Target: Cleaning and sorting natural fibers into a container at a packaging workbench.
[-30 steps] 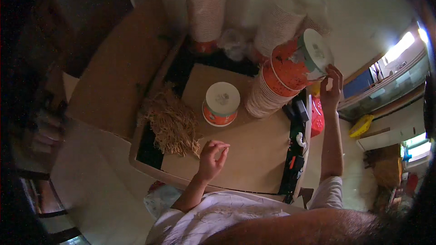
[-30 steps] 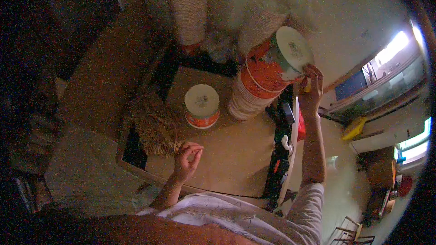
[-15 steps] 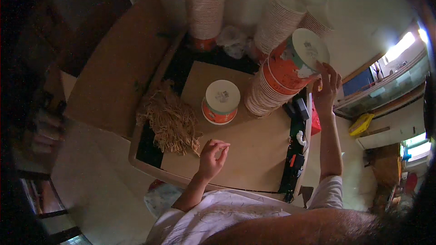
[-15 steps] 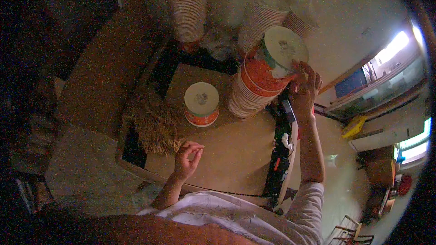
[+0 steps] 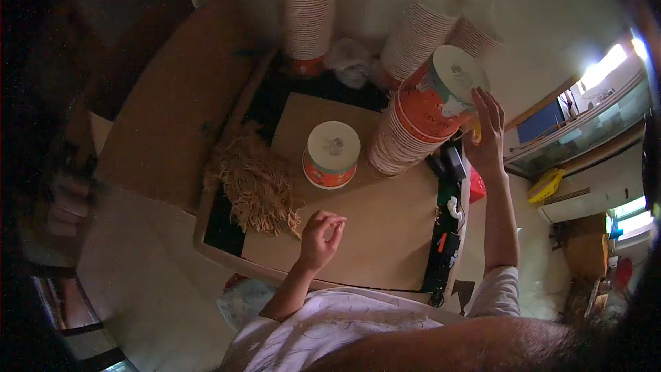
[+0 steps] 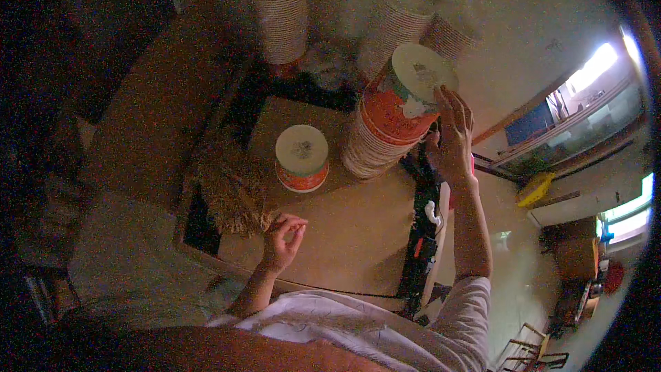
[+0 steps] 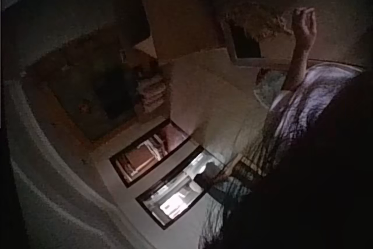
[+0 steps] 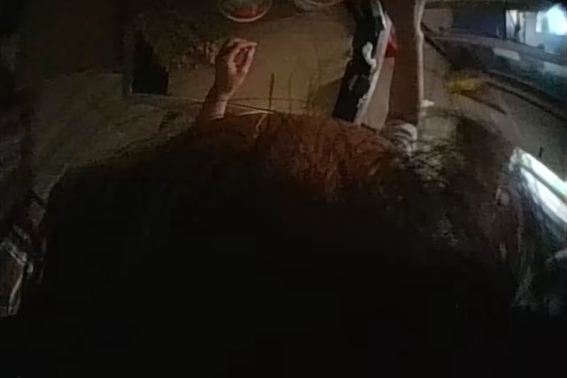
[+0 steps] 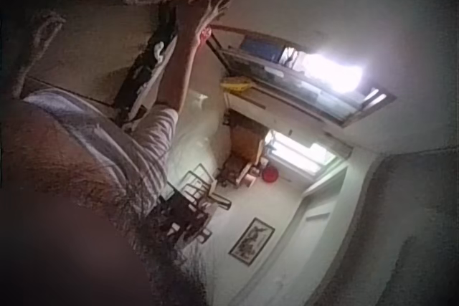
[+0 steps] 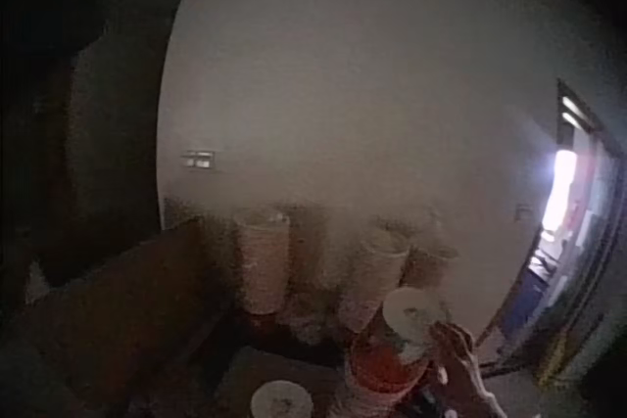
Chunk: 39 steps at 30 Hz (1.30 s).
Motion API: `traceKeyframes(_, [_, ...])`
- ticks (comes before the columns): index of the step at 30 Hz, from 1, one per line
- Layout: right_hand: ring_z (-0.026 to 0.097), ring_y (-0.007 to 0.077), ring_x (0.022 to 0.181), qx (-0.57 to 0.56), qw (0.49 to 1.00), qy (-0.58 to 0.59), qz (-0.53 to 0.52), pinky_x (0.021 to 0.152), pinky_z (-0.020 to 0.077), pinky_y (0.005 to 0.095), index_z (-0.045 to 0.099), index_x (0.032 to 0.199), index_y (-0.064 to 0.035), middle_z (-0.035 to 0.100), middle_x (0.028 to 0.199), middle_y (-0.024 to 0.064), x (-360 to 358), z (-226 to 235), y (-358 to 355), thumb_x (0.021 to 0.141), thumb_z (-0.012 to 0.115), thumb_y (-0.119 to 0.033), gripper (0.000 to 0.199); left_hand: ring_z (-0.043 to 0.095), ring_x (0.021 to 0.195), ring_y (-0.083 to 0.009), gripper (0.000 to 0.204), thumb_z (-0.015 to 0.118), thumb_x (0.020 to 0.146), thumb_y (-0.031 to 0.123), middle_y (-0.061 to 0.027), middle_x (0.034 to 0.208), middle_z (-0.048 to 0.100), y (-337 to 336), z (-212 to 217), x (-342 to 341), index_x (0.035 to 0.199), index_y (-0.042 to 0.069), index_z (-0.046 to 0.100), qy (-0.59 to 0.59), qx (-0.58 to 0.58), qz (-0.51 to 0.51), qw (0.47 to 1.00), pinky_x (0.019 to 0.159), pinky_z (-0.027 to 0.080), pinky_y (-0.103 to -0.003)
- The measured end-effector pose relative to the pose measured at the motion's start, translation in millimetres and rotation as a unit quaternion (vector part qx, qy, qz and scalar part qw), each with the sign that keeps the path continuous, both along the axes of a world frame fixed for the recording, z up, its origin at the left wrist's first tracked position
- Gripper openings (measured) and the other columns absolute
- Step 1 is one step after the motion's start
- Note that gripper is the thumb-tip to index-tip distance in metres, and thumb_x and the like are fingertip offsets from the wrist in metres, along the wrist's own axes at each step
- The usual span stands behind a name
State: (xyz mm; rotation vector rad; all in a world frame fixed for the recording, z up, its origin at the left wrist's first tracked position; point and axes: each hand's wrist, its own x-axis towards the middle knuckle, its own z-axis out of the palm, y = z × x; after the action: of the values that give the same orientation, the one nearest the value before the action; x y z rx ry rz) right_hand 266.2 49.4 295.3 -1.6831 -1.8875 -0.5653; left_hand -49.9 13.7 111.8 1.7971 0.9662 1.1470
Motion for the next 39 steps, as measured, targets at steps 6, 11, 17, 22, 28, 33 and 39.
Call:
traceKeyframes(6, [0.038,0.0342,0.114,-0.034,0.996,0.079,0.038,0.096,0.03,0.0418,0.045,0.121,-0.0064,0.042,0.124,0.0158,6.4,6.1,-4.7,0.072,0.044,-0.003,0.049,0.054,0.071,-0.0188,0.01,0.059,0.074,0.003,-0.0063,0.078,0.055,-1.3,-0.1,-2.1,0.083,0.005,0.06,0.017,-0.01,0.002,1.0,0.063,0.044,-0.028])
traceKeyframes(11, [0.044,0.0334,0.109,-0.007,0.999,0.038,0.022,0.096,0.0307,0.0409,0.047,0.117,-0.0057,0.048,0.118,0.0159,21.4,-4.9,-1.1,0.075,0.043,-0.003,0.043,0.054,0.071,-0.0187,0.009,0.059,0.074,0.003,-0.0065,0.079,0.055,-1.4,-3.9,-0.1,0.083,0.005,0.06,0.016,-0.01,0.004,1.0,0.064,0.044,-0.028])
traceKeyframes(17, [0.044,0.0326,0.109,-0.007,1.0,-0.004,-0.003,0.096,0.0308,0.0412,0.05,0.114,-0.0063,0.05,0.115,0.0142,24.3,-8.4,0.7,0.074,0.043,-0.003,0.041,0.055,0.072,-0.0186,0.009,0.059,0.075,0.003,-0.0066,0.079,0.056,-2.1,0.0,0.0,0.084,0.005,0.06,0.018,-0.022,0.007,1.0,0.064,0.045,-0.028])
traceKeyframes(22, [0.043,0.0314,0.111,0.011,0.999,0.032,-0.014,0.097,0.0305,0.0413,0.05,0.115,-0.0083,0.049,0.118,0.0121,26.0,-27.9,-1.2,0.071,0.043,-0.001,0.046,0.055,0.073,-0.0191,0.009,0.059,0.075,0.003,-0.0068,0.08,0.056,-2.1,-10.0,2.8,0.083,0.005,0.06,0.008,-0.04,0.003,0.999,0.064,0.045,-0.029])
traceKeyframes(28, [0.042,0.0305,0.113,0.042,0.998,0.046,-0.012,0.097,0.0306,0.0415,0.05,0.116,-0.0079,0.048,0.121,0.0106,19.0,-35.0,2.3,0.067,0.044,0.001,0.05,0.055,0.072,-0.0199,0.008,0.058,0.075,0.003,-0.0072,0.079,0.056,3.8,-21.5,4.5,0.083,0.005,0.059,0.057,-0.043,-0.005,0.997,0.063,0.046,-0.029])
traceKeyframes(33, [0.041,0.0313,0.115,0.132,0.984,0.116,-0.019,0.095,0.0333,0.0394,0.049,0.114,-0.0042,0.048,0.118,0.0156,-3.0,-58.3,-4.5,0.069,0.041,0.013,0.048,0.055,0.07,-0.0205,0.008,0.058,0.075,0.003,-0.0079,0.079,0.056,10.0,-33.5,7.4,0.083,0.005,0.059,0.047,-0.075,-0.006,0.996,0.061,0.046,-0.029])
traceKeyframes(39, [0.049,0.0294,0.093,0.04,0.976,0.215,-0.011,0.08,0.0401,0.0331,0.053,0.096,-0.0027,0.051,0.1,0.0131,-17.1,-135.8,-16.5,0.064,0.051,0.01,0.034,0.056,0.068,-0.0187,0.007,0.059,0.077,0.007,-0.0079,0.077,0.056,38.9,-52.0,44.9,0.083,0.005,0.06,0.029,-0.037,-0.047,0.998,0.062,0.047,-0.029])
